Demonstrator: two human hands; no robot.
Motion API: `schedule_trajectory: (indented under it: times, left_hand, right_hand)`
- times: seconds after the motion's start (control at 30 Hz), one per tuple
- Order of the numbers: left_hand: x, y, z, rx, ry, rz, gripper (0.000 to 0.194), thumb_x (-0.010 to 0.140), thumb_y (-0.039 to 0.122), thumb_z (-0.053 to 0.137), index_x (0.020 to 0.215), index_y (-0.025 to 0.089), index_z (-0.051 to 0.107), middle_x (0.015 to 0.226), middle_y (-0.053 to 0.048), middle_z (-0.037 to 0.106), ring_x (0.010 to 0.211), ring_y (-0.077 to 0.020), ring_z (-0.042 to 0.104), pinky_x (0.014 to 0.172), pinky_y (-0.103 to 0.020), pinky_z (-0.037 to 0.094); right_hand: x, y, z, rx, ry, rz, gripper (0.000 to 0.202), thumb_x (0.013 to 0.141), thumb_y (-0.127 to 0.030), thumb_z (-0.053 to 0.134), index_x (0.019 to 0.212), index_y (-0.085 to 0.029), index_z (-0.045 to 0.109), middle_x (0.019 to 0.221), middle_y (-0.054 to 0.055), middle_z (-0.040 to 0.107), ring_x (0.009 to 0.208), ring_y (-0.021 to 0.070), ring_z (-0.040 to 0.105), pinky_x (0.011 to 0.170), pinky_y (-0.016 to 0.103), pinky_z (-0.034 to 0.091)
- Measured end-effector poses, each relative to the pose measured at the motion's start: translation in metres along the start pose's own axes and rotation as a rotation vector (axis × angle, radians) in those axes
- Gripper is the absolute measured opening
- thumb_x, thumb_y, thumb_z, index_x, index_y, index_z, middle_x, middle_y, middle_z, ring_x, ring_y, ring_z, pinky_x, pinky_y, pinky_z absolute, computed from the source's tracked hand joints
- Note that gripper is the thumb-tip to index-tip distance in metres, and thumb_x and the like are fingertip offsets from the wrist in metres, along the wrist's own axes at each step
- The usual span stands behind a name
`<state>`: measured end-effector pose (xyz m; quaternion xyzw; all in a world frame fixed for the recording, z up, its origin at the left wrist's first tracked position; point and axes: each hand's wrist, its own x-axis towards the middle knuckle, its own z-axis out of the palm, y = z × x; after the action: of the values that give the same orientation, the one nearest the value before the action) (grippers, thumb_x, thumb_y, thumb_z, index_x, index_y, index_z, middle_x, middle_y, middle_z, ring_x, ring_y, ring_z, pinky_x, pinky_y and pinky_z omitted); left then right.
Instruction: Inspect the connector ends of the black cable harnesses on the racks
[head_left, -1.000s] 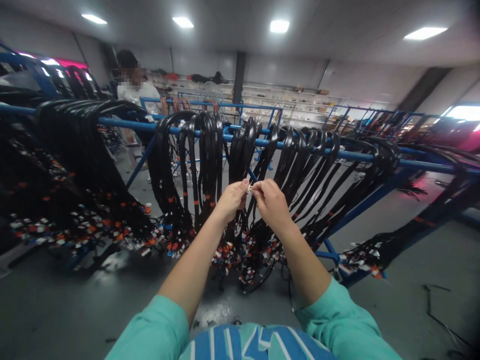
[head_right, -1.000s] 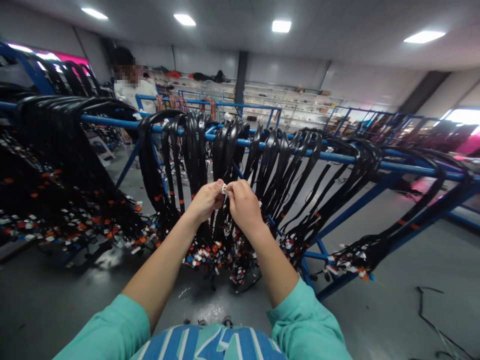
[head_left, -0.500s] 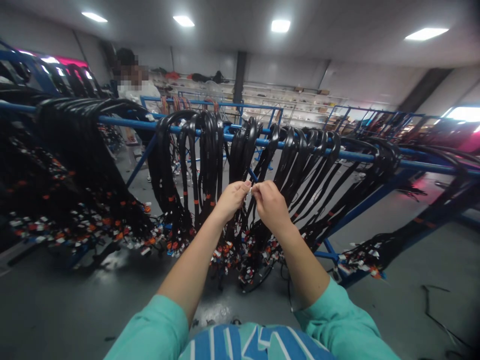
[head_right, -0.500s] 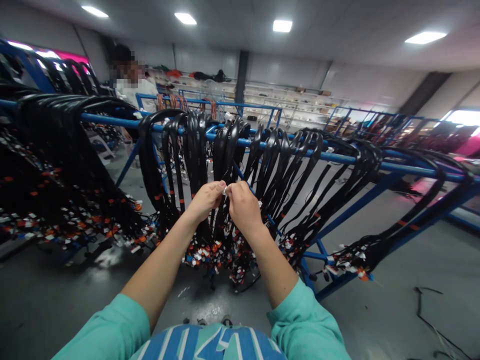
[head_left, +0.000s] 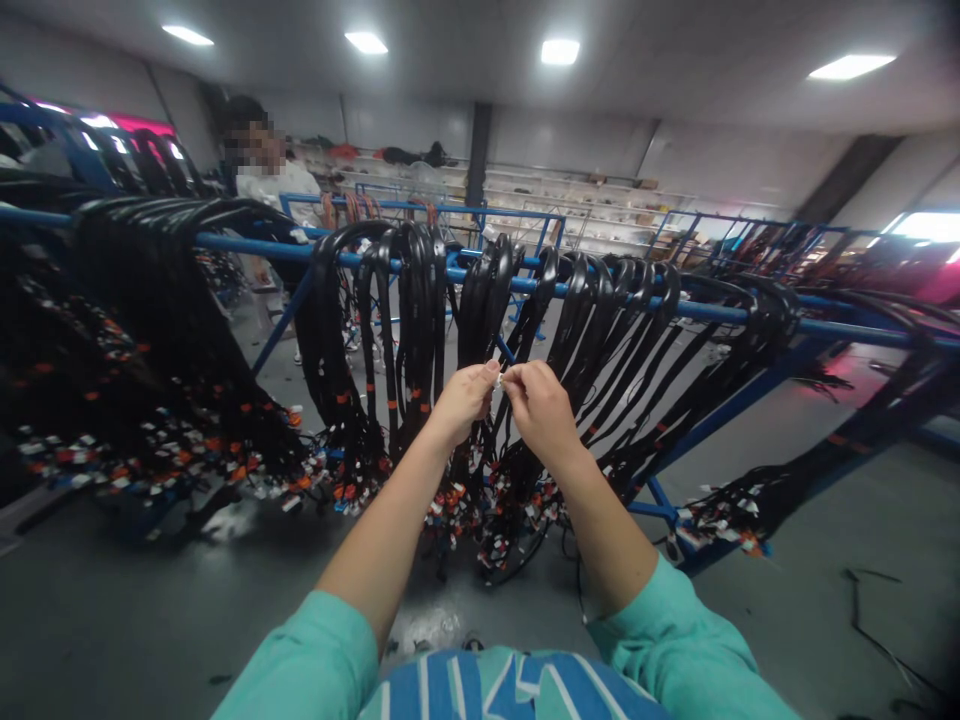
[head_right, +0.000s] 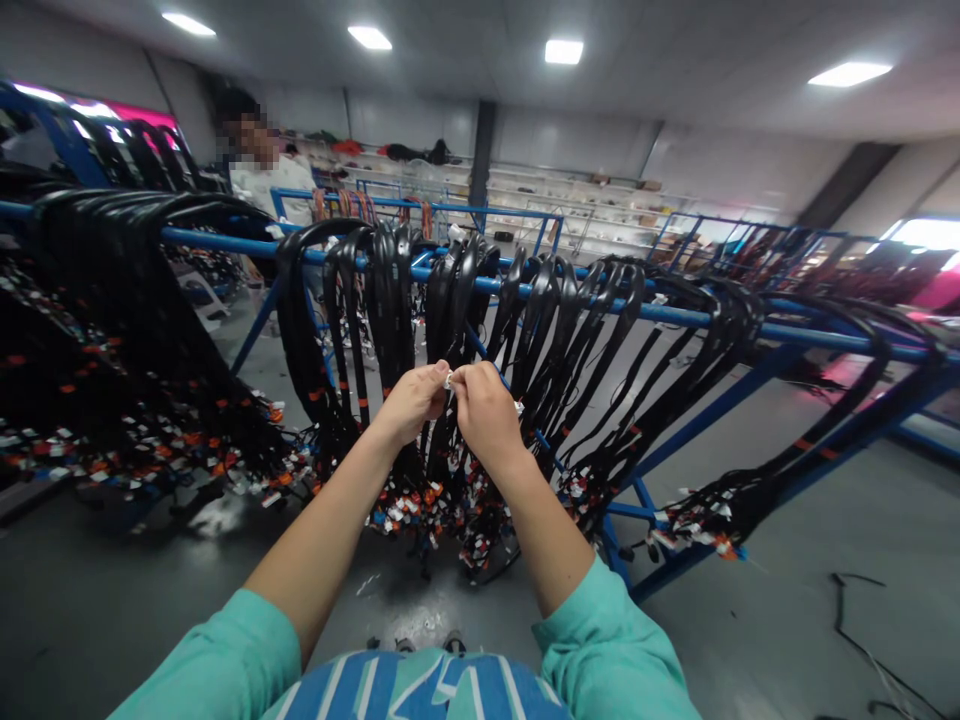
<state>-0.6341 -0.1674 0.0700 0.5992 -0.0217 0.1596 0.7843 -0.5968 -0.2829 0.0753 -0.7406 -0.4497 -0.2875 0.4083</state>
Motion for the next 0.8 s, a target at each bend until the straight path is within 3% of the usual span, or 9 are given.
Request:
schedule_trajectory:
  times: [0.27, 0.37, 0.5, 0.8]
  left_hand:
    - [-0.001, 0.000, -0.001, 0.014, -0.023, 0.014, 0.053, 0.059, 0.064, 0.063, 0.059, 0.017, 0.038, 0.044, 0.011, 0.024, 0.034, -0.0011, 0.019, 0.034, -0.018, 0.011]
    - [-0.001, 0.001, -0.002, 0.036, -0.044, 0.013, 0.052, 0.060, 0.064, 0.062, 0.060, 0.016, 0.041, 0.043, 0.010, 0.026, 0.034, -0.0013, 0.020, 0.034, -0.018, 0.011]
    - [-0.001, 0.002, -0.002, 0.104, -0.053, 0.012, 0.052, 0.059, 0.063, 0.064, 0.061, 0.015, 0.045, 0.043, 0.009, 0.030, 0.034, -0.0016, 0.022, 0.034, -0.018, 0.011]
    - [-0.003, -0.003, -0.007, 0.319, -0.028, 0.049, 0.051, 0.066, 0.065, 0.054, 0.062, 0.015, 0.045, 0.045, 0.009, 0.030, 0.039, -0.0037, 0.024, 0.038, -0.020, 0.015]
  right_hand:
    - [0.002, -0.001, -0.001, 0.129, -0.015, 0.100, 0.009, 0.079, -0.017, 0.047, 0.070, -0.019, 0.051, 0.074, 0.004, 0.054, 0.074, 0.0166, 0.053, 0.068, 0.032, 0.048]
    - [0.004, 0.001, -0.004, 0.312, -0.070, 0.300, 0.005, 0.074, -0.023, 0.054, 0.073, -0.019, 0.051, 0.072, 0.001, 0.051, 0.068, 0.0154, 0.053, 0.055, 0.030, 0.050]
    - [0.007, 0.006, -0.008, 0.663, -0.216, 0.540, 0.021, 0.065, -0.031, 0.064, 0.077, -0.017, 0.053, 0.070, -0.001, 0.054, 0.063, 0.0131, 0.056, 0.045, 0.025, 0.051]
    - [0.003, 0.020, 0.007, 0.842, -0.205, 0.613, 0.028, 0.054, -0.035, 0.074, 0.064, -0.015, 0.057, 0.056, -0.002, 0.058, 0.055, 0.0119, 0.058, 0.049, 0.025, 0.052]
